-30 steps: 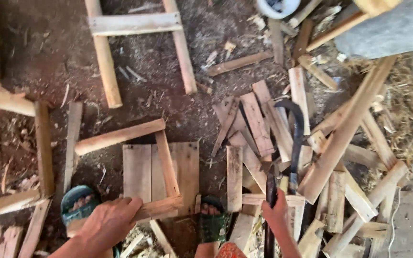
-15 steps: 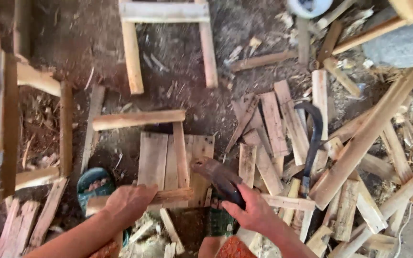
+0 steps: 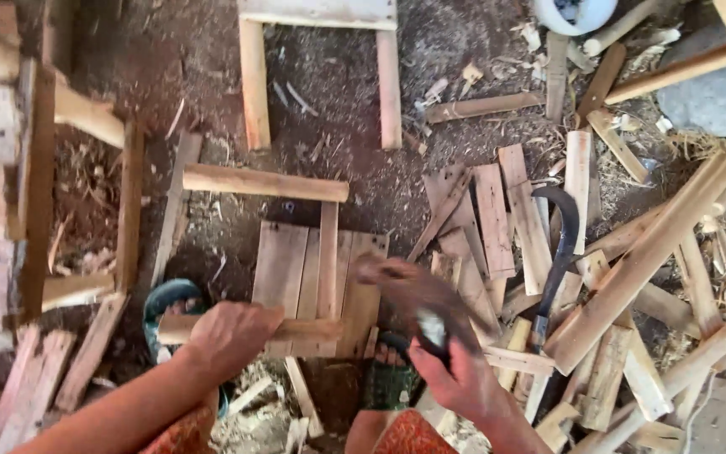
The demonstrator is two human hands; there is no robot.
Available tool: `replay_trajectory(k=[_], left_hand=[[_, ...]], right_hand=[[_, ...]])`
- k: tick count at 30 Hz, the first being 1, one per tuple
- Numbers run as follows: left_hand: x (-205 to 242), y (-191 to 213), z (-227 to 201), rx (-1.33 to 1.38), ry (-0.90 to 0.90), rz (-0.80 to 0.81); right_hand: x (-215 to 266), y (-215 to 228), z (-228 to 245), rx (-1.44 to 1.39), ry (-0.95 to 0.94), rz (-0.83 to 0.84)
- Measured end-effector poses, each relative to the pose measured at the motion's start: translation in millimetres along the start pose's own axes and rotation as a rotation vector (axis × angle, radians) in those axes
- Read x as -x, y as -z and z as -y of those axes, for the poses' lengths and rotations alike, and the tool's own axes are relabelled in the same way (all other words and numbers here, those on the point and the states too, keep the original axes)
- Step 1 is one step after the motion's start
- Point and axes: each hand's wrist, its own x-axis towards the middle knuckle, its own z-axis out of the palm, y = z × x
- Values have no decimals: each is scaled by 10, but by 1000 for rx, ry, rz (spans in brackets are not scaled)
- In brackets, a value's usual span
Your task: The person kneels on the ground of a woodworking area and hammers nails into small wooden boards and stool frames. They position nails on the boards, drive them in with a hammer, and reposition the wooden pieces between strikes while working among scattered scrap wood.
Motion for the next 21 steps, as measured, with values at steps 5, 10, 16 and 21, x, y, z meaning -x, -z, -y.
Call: replay_trajectory(k=[5, 10, 16, 21], left_hand=[[62, -63, -11, 148, -5, -165], [168, -103, -25, 103, 0, -217], [87, 132, -29, 125, 74, 44], [32, -170, 35, 35, 22, -57]], right_hand=[[-213, -377, -492, 122, -512, 420], [-95, -457, -530, 136, -328, 332], [10, -134, -110, -171, -38, 10], [-319, -536, -628, 92, -375, 477]])
